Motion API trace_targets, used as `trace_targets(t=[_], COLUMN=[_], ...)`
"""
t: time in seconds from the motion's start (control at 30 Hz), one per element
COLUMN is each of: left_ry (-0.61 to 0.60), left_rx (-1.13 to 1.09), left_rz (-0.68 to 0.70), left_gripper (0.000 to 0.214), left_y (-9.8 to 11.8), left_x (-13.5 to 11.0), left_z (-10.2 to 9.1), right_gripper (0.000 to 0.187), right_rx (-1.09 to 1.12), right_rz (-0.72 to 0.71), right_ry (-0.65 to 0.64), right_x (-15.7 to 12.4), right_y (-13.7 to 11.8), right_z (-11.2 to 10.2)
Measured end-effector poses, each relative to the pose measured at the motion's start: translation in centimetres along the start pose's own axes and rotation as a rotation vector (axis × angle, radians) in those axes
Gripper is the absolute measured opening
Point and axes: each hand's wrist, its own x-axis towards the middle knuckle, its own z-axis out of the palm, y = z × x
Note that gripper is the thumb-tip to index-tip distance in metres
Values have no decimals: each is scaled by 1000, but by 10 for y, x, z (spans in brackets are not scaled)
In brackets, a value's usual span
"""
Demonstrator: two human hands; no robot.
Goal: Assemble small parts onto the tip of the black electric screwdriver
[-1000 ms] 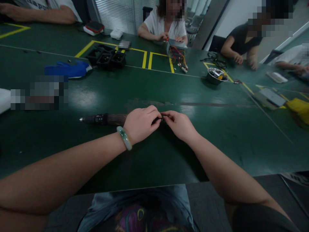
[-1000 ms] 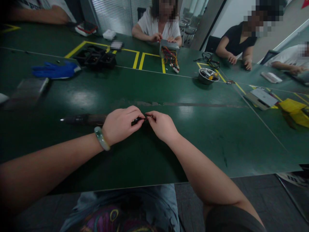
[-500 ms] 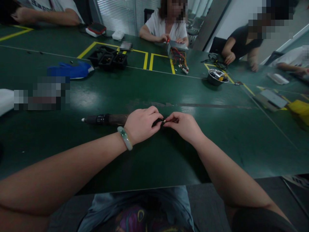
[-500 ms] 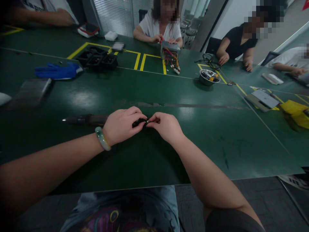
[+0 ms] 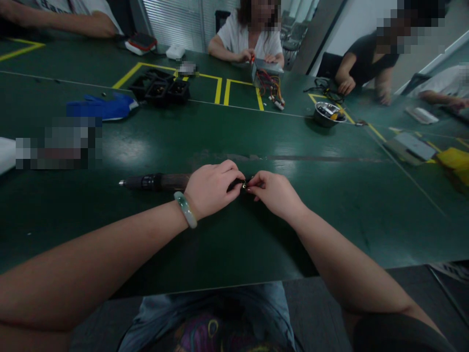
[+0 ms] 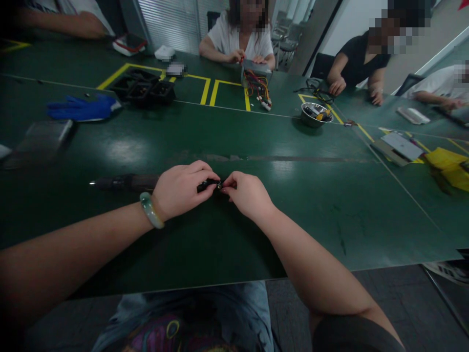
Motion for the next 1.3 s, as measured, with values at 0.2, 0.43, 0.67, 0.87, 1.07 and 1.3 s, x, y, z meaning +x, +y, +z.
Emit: trace_targets(t=[0.2,0.43,0.67,0.87,1.07,1.3], left_ry=[9,2,9,-6,-17,-16], left_rx=[10,11,9,6,14,12], left_rz=[-3,0,-8,-8,-4,0], left_gripper=[22,21,22,23,23,23], left_y=[1,0,1,-1,-3,-1], left_x=[0,0,0,0,1,1], left_z=[0,0,0,0,0,-1], right_gripper=[5,4,5,9,16,21], right_rx=[45,40,-40,-144,-134,-181], right_rz=[-3,-31,-81,-159,-188,-149], right_ry=[7,33,91,165,198,188], right_x=[0,-1,-4,-6,-4,-2], right_y=[0,-3,-5,-5,-4,-1], right_z=[1,1,0,2,6,9])
